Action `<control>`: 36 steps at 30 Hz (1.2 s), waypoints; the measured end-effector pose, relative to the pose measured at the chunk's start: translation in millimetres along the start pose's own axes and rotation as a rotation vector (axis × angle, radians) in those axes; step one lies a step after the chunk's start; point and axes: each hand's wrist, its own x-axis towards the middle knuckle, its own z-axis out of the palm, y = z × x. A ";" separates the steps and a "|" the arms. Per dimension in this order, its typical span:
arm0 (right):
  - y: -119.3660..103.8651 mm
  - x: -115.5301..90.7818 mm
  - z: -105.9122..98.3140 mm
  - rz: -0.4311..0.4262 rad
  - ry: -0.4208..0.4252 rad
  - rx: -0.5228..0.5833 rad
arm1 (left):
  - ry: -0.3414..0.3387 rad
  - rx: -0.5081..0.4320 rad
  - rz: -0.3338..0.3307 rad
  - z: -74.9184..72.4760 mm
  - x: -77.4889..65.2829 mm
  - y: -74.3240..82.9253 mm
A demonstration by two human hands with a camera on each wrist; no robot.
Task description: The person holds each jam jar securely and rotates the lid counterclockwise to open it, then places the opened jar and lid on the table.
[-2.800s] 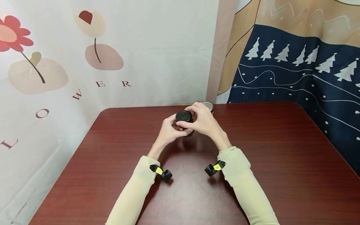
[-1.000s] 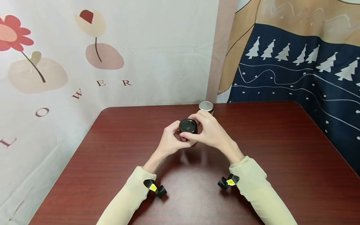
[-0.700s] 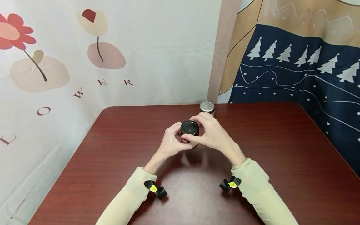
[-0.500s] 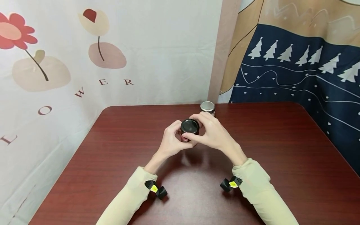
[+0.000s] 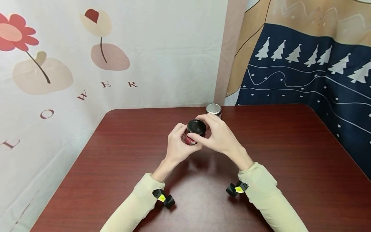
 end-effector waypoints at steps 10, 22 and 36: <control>1.0 -0.4 0.1 0.015 0.015 0.012 | 0.019 -0.024 0.023 1.4 0.0 2.6; 3.9 0.5 -2.8 -0.072 0.019 0.017 | -0.032 -0.113 0.007 -3.8 4.1 4.8; 1.8 1.3 -1.4 -0.087 0.068 0.072 | -0.088 -0.236 0.007 -9.9 9.3 4.2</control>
